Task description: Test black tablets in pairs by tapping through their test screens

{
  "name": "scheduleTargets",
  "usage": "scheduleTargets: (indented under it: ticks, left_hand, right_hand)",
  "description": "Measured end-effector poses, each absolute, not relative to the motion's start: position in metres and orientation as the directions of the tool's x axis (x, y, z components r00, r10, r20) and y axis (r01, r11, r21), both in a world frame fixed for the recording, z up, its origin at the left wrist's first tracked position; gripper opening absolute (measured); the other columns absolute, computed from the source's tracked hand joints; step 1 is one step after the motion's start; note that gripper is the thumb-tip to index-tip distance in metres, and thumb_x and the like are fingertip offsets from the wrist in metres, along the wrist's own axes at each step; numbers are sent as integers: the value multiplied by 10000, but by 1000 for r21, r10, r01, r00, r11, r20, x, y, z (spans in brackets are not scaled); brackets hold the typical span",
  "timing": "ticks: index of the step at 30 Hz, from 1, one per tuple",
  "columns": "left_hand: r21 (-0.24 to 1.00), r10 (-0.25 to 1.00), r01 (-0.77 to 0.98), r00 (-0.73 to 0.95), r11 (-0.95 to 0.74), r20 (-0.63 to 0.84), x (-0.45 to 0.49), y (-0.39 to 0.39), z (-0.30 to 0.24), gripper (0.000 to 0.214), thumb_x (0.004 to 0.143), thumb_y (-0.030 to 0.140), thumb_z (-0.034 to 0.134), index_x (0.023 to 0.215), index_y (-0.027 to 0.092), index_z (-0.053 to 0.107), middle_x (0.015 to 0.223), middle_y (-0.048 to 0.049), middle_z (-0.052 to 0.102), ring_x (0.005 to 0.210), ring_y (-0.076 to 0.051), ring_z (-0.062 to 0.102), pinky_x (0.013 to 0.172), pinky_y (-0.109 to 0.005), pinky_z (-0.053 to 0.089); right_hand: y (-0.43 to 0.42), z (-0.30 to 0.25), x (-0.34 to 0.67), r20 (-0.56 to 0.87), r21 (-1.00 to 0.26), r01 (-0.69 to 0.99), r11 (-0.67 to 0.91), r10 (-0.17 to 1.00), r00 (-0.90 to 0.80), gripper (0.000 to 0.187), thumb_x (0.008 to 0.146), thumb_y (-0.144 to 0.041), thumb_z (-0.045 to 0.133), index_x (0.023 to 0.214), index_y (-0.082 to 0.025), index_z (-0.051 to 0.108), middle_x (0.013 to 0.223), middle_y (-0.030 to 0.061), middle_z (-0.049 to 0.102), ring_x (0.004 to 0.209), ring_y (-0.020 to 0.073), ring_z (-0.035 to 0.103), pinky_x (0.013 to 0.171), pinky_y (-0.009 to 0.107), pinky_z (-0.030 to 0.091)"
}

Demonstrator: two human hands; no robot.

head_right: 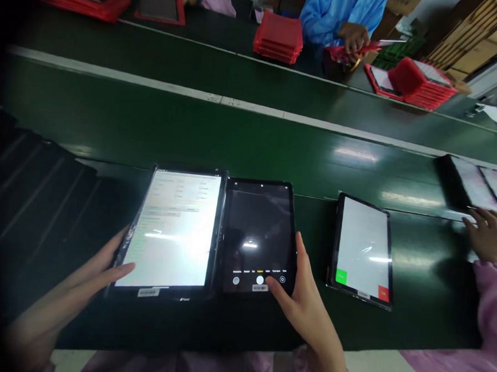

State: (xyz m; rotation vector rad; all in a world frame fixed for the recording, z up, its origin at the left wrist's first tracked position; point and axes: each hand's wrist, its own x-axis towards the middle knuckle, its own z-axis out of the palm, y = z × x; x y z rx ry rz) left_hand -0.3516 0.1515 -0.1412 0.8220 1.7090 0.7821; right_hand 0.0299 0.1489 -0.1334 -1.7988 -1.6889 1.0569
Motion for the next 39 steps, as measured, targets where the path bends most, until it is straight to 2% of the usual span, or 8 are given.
scheduleTargets:
  ticks: [5,8,11,16,21,28,34,39]
  left_hand:
    - [823,818,129,-268,554,-509,-350,152,-145,1047,780,712,758,1701,378,388,1682,-4,555,1596,-393,425,1319,-477,324]
    - [820,796,71,-304,567,-524,-349,155,-146,1050,750,718,793,1674,360,446,1634,-20,614,1559,-414,481,1288,-485,404]
    - [823,776,-10,-329,567,-539,-356,160,-151,939,759,680,808,1598,343,555,1561,-37,682,1524,-424,527,1266,-504,447]
    - [792,727,-94,-345,603,-594,-373,171,-168,771,729,598,831,1439,338,682,1475,-19,747,1492,-420,566,1264,-520,450]
    - [866,787,-27,-403,499,-466,-367,172,-180,615,849,609,710,1397,331,688,1472,-12,747,1472,-387,592,1270,-508,439]
    - [911,733,-143,-551,388,-398,-357,184,-178,393,812,533,705,1117,300,788,1180,-44,832,1261,-345,715,1220,-485,455]
    - [922,710,-203,-590,331,-385,-353,191,-174,307,747,442,731,1011,295,789,1060,-10,826,1147,-277,716,1093,-366,495]
    - [921,685,-179,-623,346,-379,-348,194,-170,343,667,451,730,967,293,779,1023,-3,822,1114,-270,717,930,-335,545]
  right_hand:
    - [146,-137,27,-195,-725,682,-98,979,-67,1053,975,-661,651,1768,-356,31,1843,78,210,1671,365,281,1321,585,364]
    - [150,-139,22,-189,-719,679,-148,982,15,1092,949,-695,666,1766,-347,31,1831,114,244,1660,387,311,1293,622,401]
    - [156,-141,18,-161,-727,662,-183,982,95,1101,926,-727,673,1760,-349,63,1815,131,287,1653,396,329,1289,647,392]
    - [157,-142,15,-164,-737,647,-194,981,107,1069,927,-741,653,1757,-342,110,1819,130,278,1657,398,320,1296,651,375]
    - [158,-140,16,-175,-742,644,-183,982,77,1026,950,-719,638,1757,-335,134,1819,122,280,1657,387,321,1307,627,374]
    - [150,-125,17,-275,-699,689,-191,961,-12,1025,1014,-735,513,1756,-336,-71,1860,106,112,1696,363,180,1333,621,313]
    - [143,-126,16,-283,-630,766,-128,956,-72,1071,1003,-677,581,1740,-383,-139,1846,126,171,1654,398,326,1236,639,477]
    - [152,-136,8,-204,-608,777,-161,978,43,1057,1004,-669,574,1752,-339,-95,1810,164,274,1633,406,373,1214,653,496]
